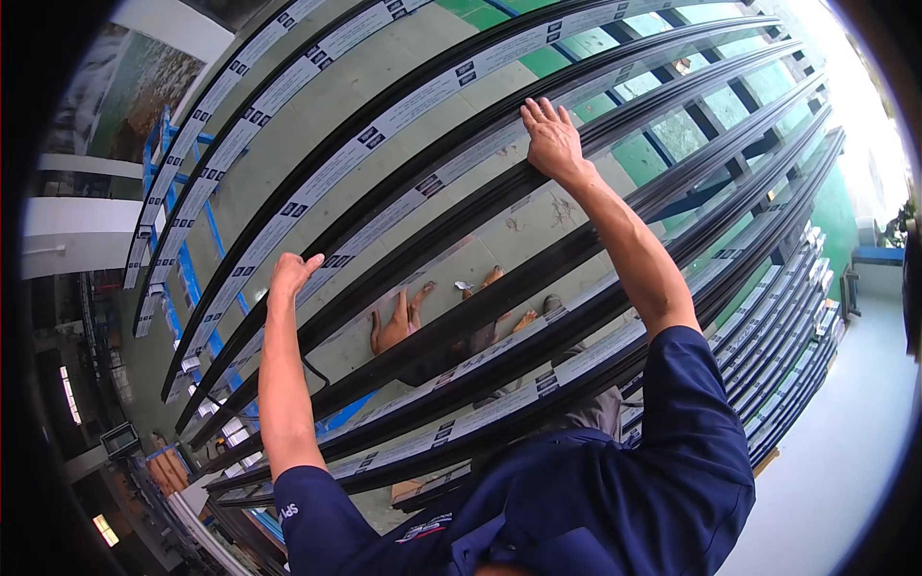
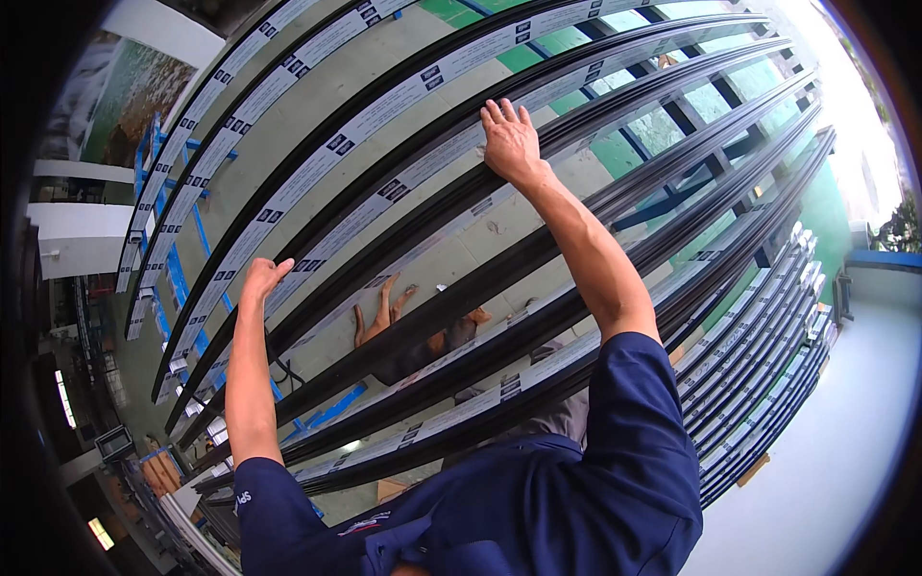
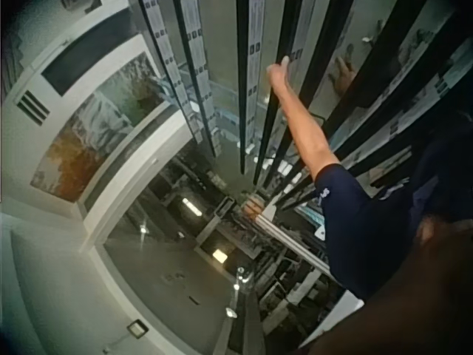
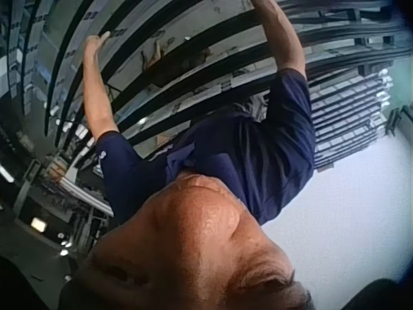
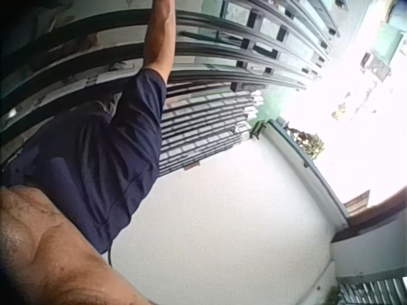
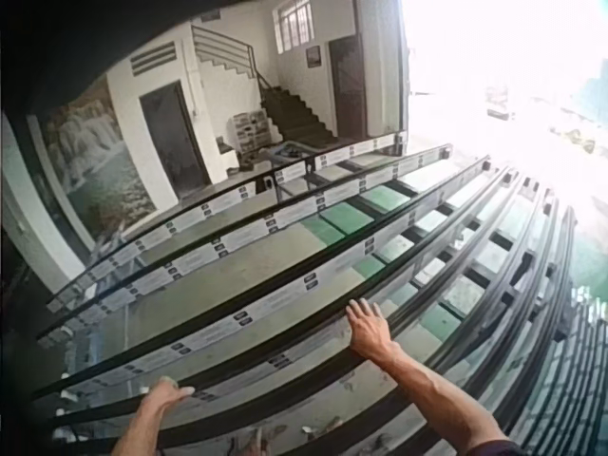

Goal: Organizing and aligning long black metal profiles laid out on the floor of a fabrication facility.

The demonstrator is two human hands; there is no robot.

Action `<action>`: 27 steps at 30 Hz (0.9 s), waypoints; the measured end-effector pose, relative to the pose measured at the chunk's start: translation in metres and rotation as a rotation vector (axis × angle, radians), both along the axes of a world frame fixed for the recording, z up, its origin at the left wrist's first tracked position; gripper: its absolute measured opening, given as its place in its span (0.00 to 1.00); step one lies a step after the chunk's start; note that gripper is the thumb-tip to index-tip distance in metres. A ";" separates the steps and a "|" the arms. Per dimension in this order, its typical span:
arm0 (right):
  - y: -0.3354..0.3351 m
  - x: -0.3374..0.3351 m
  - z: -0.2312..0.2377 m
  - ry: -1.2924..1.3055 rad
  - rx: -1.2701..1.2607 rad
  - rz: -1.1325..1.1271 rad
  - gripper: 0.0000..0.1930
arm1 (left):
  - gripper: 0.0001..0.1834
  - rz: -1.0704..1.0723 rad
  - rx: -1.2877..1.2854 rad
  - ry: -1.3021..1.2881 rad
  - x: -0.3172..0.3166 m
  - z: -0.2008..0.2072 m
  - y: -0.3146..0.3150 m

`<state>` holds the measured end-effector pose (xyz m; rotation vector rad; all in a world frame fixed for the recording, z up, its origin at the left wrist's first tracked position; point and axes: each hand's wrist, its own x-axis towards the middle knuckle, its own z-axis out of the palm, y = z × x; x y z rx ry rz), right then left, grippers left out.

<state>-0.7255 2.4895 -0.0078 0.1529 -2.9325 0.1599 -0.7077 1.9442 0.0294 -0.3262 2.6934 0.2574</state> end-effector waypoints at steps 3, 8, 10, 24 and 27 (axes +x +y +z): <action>-0.018 -0.008 0.013 -0.085 -0.015 -0.036 0.32 | 0.33 -0.045 -0.039 0.015 0.007 0.004 -0.021; -0.085 0.016 -0.004 0.019 0.029 -0.029 0.31 | 0.34 0.008 -0.084 -0.060 0.003 0.021 0.018; -0.139 0.033 -0.004 0.041 0.032 0.038 0.30 | 0.35 0.031 -0.085 -0.075 0.004 0.029 0.018; -0.351 0.091 0.017 -0.026 -0.188 0.483 0.30 | 0.34 0.047 -0.084 -0.005 0.016 0.035 0.026; -0.305 0.077 0.011 0.014 -0.224 0.448 0.29 | 0.34 0.020 -0.082 -0.006 0.013 0.027 0.019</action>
